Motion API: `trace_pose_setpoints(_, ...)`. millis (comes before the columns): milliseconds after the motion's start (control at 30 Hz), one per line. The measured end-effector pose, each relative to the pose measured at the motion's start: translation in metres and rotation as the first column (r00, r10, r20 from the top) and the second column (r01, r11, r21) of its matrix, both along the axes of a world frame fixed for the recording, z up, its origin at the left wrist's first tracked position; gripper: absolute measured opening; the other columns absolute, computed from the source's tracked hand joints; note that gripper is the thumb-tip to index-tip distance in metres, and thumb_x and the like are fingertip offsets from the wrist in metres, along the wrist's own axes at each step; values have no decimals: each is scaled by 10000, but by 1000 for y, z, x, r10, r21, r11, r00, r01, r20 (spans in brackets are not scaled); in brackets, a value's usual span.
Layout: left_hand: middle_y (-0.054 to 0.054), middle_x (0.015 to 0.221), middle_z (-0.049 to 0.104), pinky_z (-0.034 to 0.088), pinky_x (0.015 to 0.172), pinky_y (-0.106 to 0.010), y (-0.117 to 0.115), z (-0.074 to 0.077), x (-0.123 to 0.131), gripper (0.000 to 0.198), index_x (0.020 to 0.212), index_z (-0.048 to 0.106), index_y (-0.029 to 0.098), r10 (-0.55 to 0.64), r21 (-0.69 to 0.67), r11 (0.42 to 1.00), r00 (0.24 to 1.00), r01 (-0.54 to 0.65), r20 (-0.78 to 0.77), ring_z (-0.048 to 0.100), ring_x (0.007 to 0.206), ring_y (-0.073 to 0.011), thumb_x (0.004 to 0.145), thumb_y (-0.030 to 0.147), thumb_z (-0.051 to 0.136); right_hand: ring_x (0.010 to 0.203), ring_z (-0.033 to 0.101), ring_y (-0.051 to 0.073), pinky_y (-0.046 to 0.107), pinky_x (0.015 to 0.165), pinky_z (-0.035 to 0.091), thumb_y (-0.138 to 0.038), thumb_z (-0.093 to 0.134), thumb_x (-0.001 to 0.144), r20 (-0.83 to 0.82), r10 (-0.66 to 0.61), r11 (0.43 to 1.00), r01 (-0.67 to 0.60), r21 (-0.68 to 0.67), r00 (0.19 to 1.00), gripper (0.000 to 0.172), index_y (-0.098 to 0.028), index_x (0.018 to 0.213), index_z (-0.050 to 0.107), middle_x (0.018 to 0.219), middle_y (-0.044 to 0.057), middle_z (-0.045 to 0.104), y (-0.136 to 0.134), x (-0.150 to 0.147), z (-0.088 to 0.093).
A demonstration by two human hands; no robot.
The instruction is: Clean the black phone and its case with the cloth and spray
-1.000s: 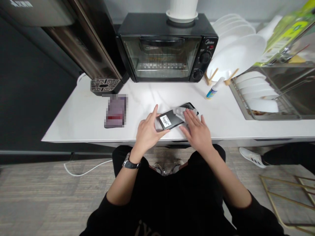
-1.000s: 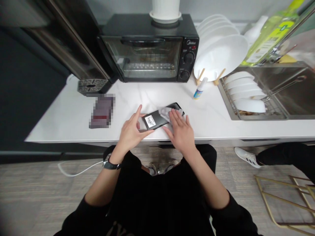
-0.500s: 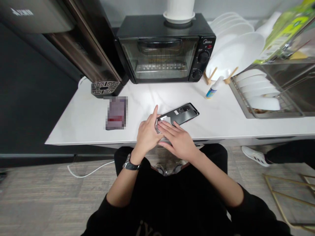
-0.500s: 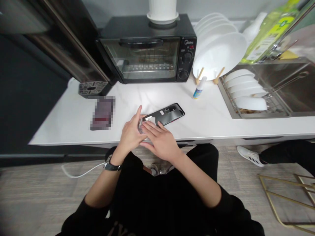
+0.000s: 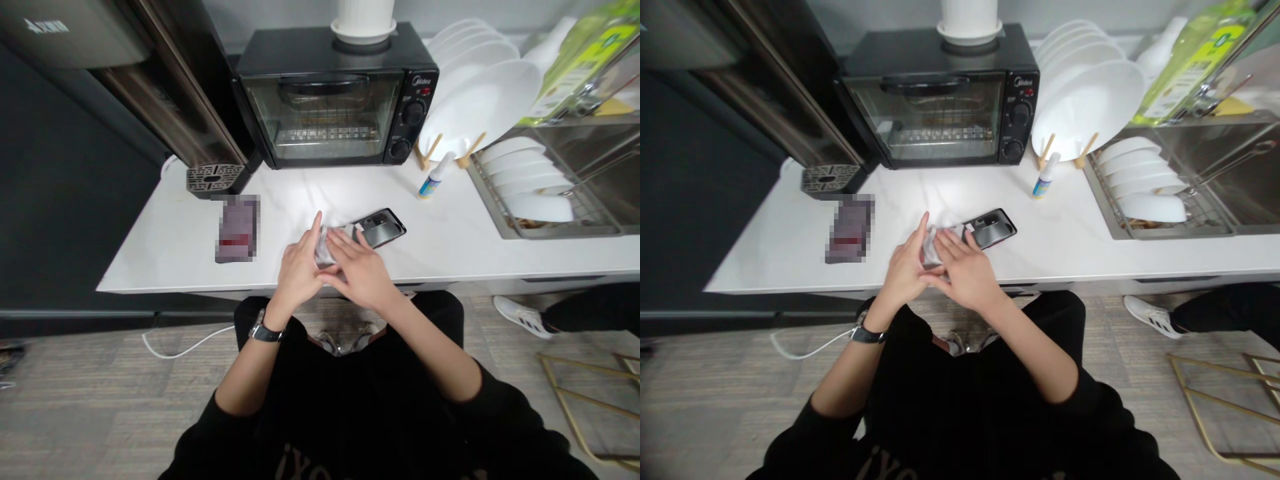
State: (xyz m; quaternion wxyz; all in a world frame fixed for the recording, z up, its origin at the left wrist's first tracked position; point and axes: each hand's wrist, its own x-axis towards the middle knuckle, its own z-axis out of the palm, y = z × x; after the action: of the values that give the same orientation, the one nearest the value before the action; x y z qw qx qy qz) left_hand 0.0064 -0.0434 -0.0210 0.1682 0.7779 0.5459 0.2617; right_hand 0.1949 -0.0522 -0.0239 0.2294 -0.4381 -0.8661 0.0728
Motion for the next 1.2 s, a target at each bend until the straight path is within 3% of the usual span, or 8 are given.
trace_pose_setpoints(167,-86,1440,677,532,1056,-442,0,0,0,1126,1732,68,288,-4,7,1000,1000,4,24,682,1268,-285,863,311,784,1592,418,265,535,1331,330,-621,461,1072,-17,116,993,-116,-6,993,726,-156,1629,448,1687,107,461,-23,9,0)
trace_pose_setpoints(333,-85,1454,676,545,1024,-459,-2,1,4,1201,1731,67,303,25,9,1000,999,-25,21,707,1191,-293,846,504,852,1580,433,327,621,1283,373,-606,409,1092,22,-209,977,209,31,978,712,-163,1650,415,1689,126,455,-5,71,-7)
trace_pose_setpoints(467,-94,1459,672,540,1021,-471,-1,0,5,1204,1732,35,304,23,16,1000,1000,-23,11,705,1186,-299,861,512,840,1576,422,395,688,1280,322,-687,376,1067,28,-362,931,360,54,932,817,-96,1626,440,1655,192,490,18,72,-8)
trace_pose_setpoints(567,-114,1477,657,535,1027,-469,-1,-2,3,1180,1734,22,283,16,21,1000,1000,-15,-9,696,1208,-302,882,485,814,1584,412,383,666,1308,285,-712,400,1050,23,-265,964,264,40,964,846,-84,1613,460,1665,202,473,20,38,-5)
trace_pose_setpoints(700,-154,1491,632,525,1019,-472,-1,-2,1,1093,1735,1,227,0,20,1000,998,1,-70,666,1270,-329,921,369,716,1602,398,306,602,1347,251,-643,397,1081,19,17,1000,-17,-5,1000,772,-85,1612,457,1685,168,451,0,-1,1)
trace_pose_setpoints(833,-131,1463,640,508,1053,-457,-2,3,3,992,1713,168,223,12,-9,1000,998,-13,-68,643,1309,-323,890,285,717,1609,387,273,571,1332,312,-621,446,1077,-4,131,991,-131,-19,991,741,-154,1651,404,1704,121,426,-22,11,1)
trace_pose_setpoints(1033,-94,1443,633,490,1088,-496,-3,8,8,691,1497,529,265,28,-2,1000,998,-28,-55,649,1270,-317,884,399,818,1587,420,331,627,1293,353,-604,419,1088,-6,-221,975,221,6,975,718,-163,1654,409,1689,140,452,-5,70,-7)
trace_pose_setpoints(1200,-81,1415,642,498,1068,-488,-3,7,9,669,1449,546,274,30,-5,1000,999,-30,-24,646,1268,-310,872,441,841,1571,422,420,712,1277,291,-688,340,1071,-13,-400,916,400,30,917,827,-76,1615,457,1640,230,498,26,57,-8)
